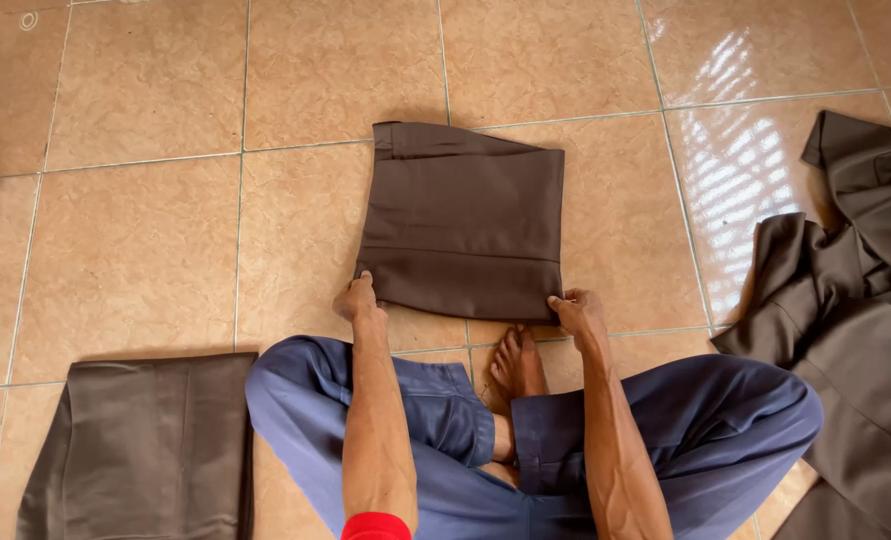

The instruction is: Folding brown trousers into a rectangular shape and stacking them on the floor.

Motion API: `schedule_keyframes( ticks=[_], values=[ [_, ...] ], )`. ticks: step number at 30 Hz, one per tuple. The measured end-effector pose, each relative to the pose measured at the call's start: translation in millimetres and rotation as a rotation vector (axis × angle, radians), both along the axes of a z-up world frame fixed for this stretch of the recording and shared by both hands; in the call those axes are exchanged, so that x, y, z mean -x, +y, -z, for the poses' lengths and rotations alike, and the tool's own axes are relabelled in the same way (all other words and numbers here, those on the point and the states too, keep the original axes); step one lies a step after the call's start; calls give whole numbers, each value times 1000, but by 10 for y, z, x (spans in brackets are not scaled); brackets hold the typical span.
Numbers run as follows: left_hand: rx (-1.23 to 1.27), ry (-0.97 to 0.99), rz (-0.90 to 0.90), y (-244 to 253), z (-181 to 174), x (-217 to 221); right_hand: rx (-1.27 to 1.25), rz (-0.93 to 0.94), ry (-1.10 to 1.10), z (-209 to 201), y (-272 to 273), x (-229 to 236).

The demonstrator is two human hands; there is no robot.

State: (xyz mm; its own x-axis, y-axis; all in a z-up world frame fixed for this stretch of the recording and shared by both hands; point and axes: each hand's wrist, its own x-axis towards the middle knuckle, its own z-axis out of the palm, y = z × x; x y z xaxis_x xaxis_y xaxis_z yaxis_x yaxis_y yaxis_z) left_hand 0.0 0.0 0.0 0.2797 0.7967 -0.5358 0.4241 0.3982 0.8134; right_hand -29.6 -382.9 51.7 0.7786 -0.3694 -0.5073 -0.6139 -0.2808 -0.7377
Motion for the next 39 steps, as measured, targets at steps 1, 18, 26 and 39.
schedule_keyframes(
  ticks=[1, 18, 26, 39],
  values=[
    [2, -2, 3, -31, -87, -10, 2, 3, -2, 22, -32, 2],
    [158, 33, -112, -285, -516, -1, 660, -702, -317, -519, 910, -418],
    [104, 154, -133, -457, -685, -107, 821, -586, -219, -316, 814, -1224],
    [22, 345, -69, -345, -180, -231, 581, -403, -201, 100, 182, -2274]
  ],
)
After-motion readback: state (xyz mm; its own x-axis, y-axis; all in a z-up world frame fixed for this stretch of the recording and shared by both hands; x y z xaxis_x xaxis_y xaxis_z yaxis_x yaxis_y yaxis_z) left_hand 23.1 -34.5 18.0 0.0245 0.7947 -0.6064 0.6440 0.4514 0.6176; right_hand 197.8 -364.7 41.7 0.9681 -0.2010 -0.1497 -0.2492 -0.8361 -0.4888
